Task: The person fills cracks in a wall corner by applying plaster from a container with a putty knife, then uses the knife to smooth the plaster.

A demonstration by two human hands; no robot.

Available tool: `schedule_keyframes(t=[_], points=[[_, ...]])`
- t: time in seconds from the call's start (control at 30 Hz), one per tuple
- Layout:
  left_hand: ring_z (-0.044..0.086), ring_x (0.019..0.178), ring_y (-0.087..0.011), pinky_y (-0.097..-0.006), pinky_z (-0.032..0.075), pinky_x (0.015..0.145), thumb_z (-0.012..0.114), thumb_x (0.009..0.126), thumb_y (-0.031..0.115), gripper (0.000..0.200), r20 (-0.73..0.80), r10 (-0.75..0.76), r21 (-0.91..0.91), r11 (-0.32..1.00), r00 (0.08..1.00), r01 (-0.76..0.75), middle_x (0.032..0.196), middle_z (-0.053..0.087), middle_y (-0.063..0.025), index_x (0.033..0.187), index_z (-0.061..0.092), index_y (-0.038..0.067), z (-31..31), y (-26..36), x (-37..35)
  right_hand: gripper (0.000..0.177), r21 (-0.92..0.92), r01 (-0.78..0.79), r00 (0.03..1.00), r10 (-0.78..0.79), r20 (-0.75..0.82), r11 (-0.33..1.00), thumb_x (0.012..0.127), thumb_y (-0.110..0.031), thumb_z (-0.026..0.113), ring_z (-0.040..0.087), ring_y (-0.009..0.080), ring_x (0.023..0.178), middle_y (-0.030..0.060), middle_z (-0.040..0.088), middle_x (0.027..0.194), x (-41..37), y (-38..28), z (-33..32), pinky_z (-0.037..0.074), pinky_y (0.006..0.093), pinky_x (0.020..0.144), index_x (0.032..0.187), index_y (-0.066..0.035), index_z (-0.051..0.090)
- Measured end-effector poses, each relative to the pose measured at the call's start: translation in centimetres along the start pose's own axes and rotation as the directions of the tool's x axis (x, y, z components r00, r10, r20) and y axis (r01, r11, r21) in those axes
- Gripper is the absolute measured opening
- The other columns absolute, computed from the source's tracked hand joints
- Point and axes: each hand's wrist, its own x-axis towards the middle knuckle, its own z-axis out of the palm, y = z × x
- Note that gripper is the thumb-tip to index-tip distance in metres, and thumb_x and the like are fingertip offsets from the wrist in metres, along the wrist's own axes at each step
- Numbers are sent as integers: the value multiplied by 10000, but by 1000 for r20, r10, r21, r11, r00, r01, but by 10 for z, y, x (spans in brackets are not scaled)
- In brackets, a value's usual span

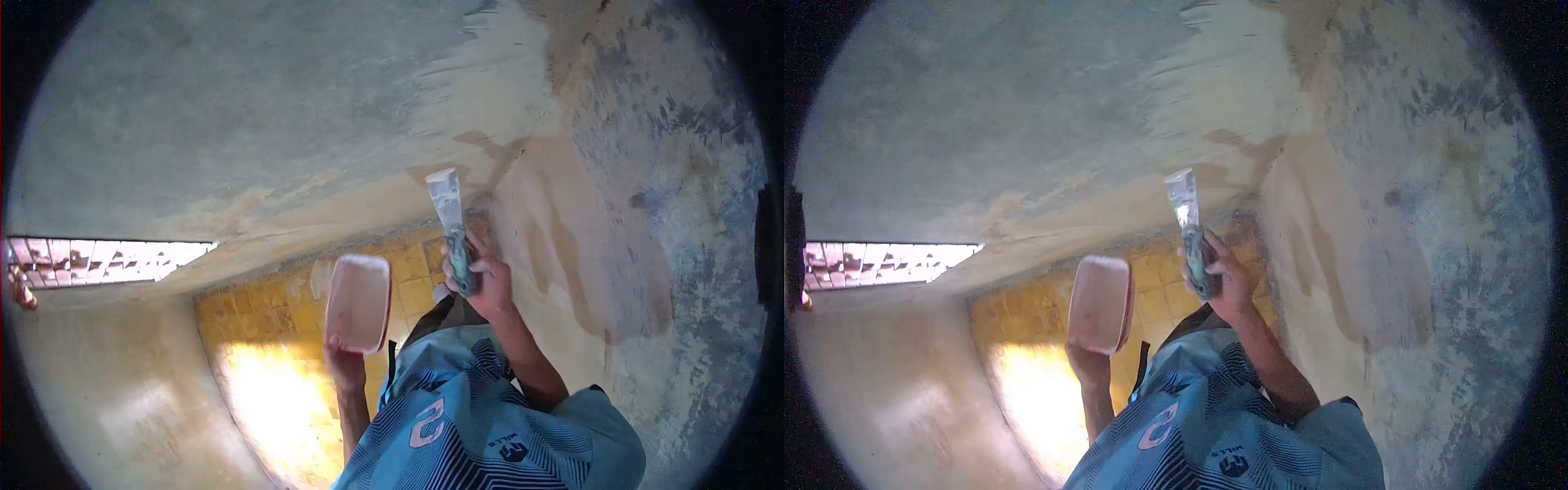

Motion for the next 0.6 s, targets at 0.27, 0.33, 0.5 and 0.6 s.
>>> schedule_keyframes(t=[0.27, 0.33, 0.5, 0.6], points=[[579, 1141, -221, -366, 533, 866, 597, 862, 447, 714, 212, 77, -34, 997, 974, -71, 1299, 552, -126, 1384, 432, -12, 75, 20, 42, 543, -885, 448, 894, 71, 442, -127, 794, -56, 526, 624, 280, 836, 175, 597, 1070, -59, -57, 96, 534, 383, 672, 1337, -40, 539], [604, 1100, -229, -363, 553, 834, 596, 855, 419, 703, 243, 134, -81, 990, 961, -118, 1271, 566, -144, 1373, 436, -30, 88, 26, 46, 561, -846, 359, 933, 121, 340, -393, 775, -59, 552, 622, 287, 834, 172, 590, 1028, -76, -64, 120, 532, 386, 679, 1337, -54, 545], [611, 1082, -247, -385, 567, 833, 563, 828, 318, 659, 289, 94, -20, 996, 953, -92, 1249, 572, -157, 1368, 433, -36, 93, 25, 59, 577, -718, 254, 964, 112, 241, -648, 754, -65, 577, 621, 294, 809, 177, 575, 956, -104, -80, 140, 524, 394, 670, 1330, -67, 558], [612, 1068, -242, -380, 555, 844, 566, 810, 306, 668, 285, 96, -25, 995, 954, -93, 1245, 571, -156, 1368, 436, -38, 97, 25, 56, 583, -773, 223, 974, 105, 201, -594, 745, -53, 566, 633, 309, 809, 193, 599, 960, -114, -98, 141, 520, 387, 688, 1327, -50, 555]])
